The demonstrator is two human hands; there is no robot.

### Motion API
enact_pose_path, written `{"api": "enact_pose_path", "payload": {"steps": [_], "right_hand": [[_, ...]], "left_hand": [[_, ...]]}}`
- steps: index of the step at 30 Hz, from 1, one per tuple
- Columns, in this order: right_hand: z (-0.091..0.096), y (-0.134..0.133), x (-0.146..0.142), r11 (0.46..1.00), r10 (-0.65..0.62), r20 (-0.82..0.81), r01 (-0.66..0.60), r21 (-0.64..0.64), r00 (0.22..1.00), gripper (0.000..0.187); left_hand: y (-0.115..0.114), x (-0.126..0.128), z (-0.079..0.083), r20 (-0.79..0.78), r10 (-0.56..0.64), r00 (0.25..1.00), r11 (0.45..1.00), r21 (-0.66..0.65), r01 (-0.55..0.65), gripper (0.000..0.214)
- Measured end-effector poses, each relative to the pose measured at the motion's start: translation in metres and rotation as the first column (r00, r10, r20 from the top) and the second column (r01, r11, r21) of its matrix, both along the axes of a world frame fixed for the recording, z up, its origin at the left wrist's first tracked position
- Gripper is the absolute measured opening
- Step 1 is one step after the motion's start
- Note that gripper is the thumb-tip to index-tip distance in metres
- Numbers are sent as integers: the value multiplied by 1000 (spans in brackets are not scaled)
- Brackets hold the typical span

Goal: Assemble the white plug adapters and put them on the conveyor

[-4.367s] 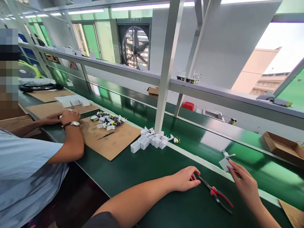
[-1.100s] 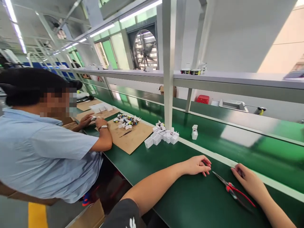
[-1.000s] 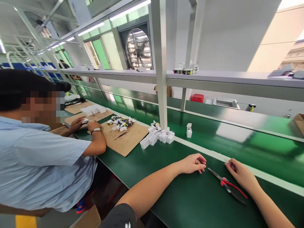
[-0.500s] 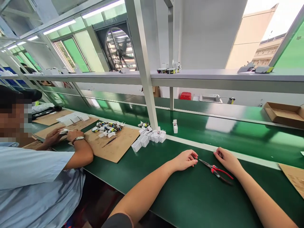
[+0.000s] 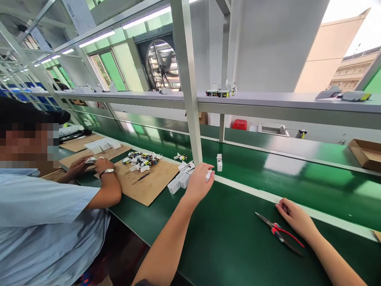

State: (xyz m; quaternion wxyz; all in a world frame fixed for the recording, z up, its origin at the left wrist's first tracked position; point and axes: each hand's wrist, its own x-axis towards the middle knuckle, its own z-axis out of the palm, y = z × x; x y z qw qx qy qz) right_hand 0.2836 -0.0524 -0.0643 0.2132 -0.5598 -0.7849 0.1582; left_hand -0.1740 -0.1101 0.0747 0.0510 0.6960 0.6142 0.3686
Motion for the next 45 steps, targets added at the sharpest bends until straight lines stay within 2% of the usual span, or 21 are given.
{"api": "enact_pose_path", "payload": {"steps": [3, 6, 9, 13, 16, 18, 20, 23, 25, 28, 31, 33, 36, 41, 45], "right_hand": [[-4, 2, 2, 1000, -5, -7, 5, -19, 1000, 41], [-8, 5, 4, 999, -5, -8, 4, -38, 1000, 41], [-13, 8, 6, 999, 1, 1, -1, -40, 1000, 42], [-13, 9, 6, 999, -8, 9, 8, -44, 1000, 44], [-7, 5, 2, 999, -10, 7, 10, -37, 1000, 43], [1, 2, -3, 1000, -10, 2, 10, -15, 1000, 42], [8, -1, -8, 1000, -1, -2, 1, 10, 1000, 41], [16, -4, -15, 1000, -15, -4, 15, 20, 1000, 37], [18, -5, -17, 999, -25, -3, 25, 26, 1000, 34], [20, -7, -19, 999, -32, -2, 32, 35, 999, 27], [22, -6, -20, 999, -35, -2, 35, 42, 999, 20], [22, -5, -21, 999, -29, -3, 30, 40, 1000, 17], [23, -2, -21, 999, -18, -12, 19, 33, 1000, 15], [23, -2, -20, 999, -12, -40, 13, 31, 999, 14], [24, -4, -22, 999, -13, -54, 15, 34, 998, 12]], "left_hand": [[-20, -46, 5, -68, 289, 955, 957, -12, -290, 33], [-40, -83, -5, -189, 469, 863, 864, -106, -493, 34], [-52, -108, -17, -290, 481, 827, 804, -229, -548, 31], [-67, -117, -22, -350, 385, 854, 797, -341, -499, 22], [-77, -98, -19, -375, 244, 894, 831, -395, -392, 25], [-76, -71, -20, -373, 92, 923, 864, -430, -260, 35], [-65, -35, -24, -361, -65, 930, 891, -440, -109, 44], [-31, 24, -37, -339, -249, 907, 899, -430, 85, 30], [-2, 64, -47, -326, -324, 888, 898, -401, 180, 32], [38, 116, -61, -299, -389, 871, 896, -344, 282, 39], [65, 149, -74, -241, -422, 874, 895, -267, 358, 34], [75, 157, -80, -177, -443, 879, 888, -223, 402, 33], [79, 153, -88, -77, -493, 867, 859, -202, 471, 42], [82, 142, -95, 130, -562, 817, 785, -229, 576, 46], [84, 141, -97, 204, -586, 784, 740, -260, 621, 44]]}}
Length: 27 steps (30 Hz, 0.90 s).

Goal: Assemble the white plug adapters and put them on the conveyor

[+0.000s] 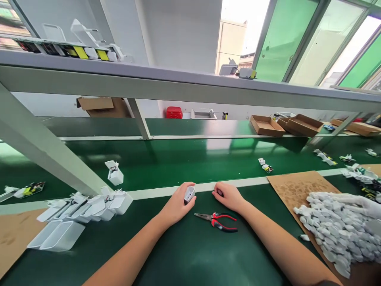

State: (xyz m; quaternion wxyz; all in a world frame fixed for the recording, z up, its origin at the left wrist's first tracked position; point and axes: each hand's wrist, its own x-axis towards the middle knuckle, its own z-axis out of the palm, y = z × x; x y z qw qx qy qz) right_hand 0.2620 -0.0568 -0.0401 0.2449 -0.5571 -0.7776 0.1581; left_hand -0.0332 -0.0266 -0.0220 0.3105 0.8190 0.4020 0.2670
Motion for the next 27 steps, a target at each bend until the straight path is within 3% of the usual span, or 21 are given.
{"api": "enact_pose_path", "payload": {"steps": [14, 20, 24, 27], "right_hand": [[1, -1, -1, 1000, 5, -71, -3, 25, 997, 11], [-7, 0, 2, 1000, -9, -160, 12, 17, 987, 16], [-15, 14, 16, 994, -104, -240, 97, -42, 965, 26], [-11, 35, 49, 965, -260, -237, 244, -94, 936, 30]], "left_hand": [[5, 3, -4, 35, -17, 999, 998, 66, 15, 31], [4, 3, -4, 40, -18, 999, 998, 66, 15, 32], [4, 5, -4, 55, -26, 998, 997, 80, 22, 31], [3, 5, -3, 66, -31, 997, 995, 93, 25, 31]]}}
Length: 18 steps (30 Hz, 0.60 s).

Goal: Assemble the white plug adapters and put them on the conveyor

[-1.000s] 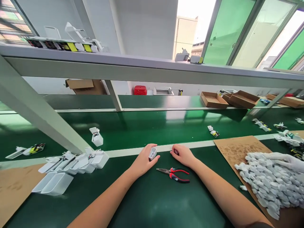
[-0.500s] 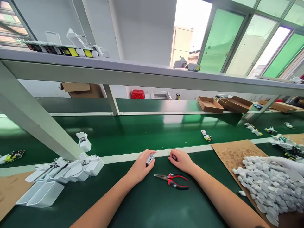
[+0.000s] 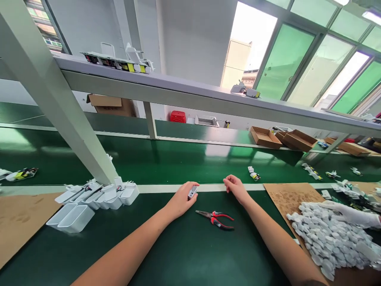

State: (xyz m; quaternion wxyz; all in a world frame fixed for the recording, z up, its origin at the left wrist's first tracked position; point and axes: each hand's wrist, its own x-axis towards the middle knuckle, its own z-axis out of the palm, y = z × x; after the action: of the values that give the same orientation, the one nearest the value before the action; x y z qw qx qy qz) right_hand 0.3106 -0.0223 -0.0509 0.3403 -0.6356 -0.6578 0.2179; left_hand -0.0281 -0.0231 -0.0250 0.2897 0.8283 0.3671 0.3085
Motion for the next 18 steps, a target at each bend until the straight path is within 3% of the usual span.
{"api": "enact_pose_path", "payload": {"steps": [3, 6, 9, 13, 18], "right_hand": [[17, 18, 49, 982, -182, 95, 185, -32, 979, 33], [35, 25, 94, 927, -356, 225, 373, -36, 907, 39], [43, 25, 120, 875, -438, 308, 479, -70, 845, 41], [45, 29, 127, 865, -428, 287, 480, -144, 857, 39], [52, 35, 121, 890, -413, -1, 404, -210, 911, 39]], "left_hand": [[-1, 0, 1, 11, 2, 1000, 1000, 22, -3, 33], [-2, -1, 2, 21, 1, 1000, 999, 40, -2, 36], [-2, -1, 2, 36, -12, 999, 999, 35, 11, 40], [-2, -2, 3, 49, -35, 998, 999, 9, 35, 45], [-4, -2, 2, 36, -30, 999, 999, -13, 31, 47]]}}
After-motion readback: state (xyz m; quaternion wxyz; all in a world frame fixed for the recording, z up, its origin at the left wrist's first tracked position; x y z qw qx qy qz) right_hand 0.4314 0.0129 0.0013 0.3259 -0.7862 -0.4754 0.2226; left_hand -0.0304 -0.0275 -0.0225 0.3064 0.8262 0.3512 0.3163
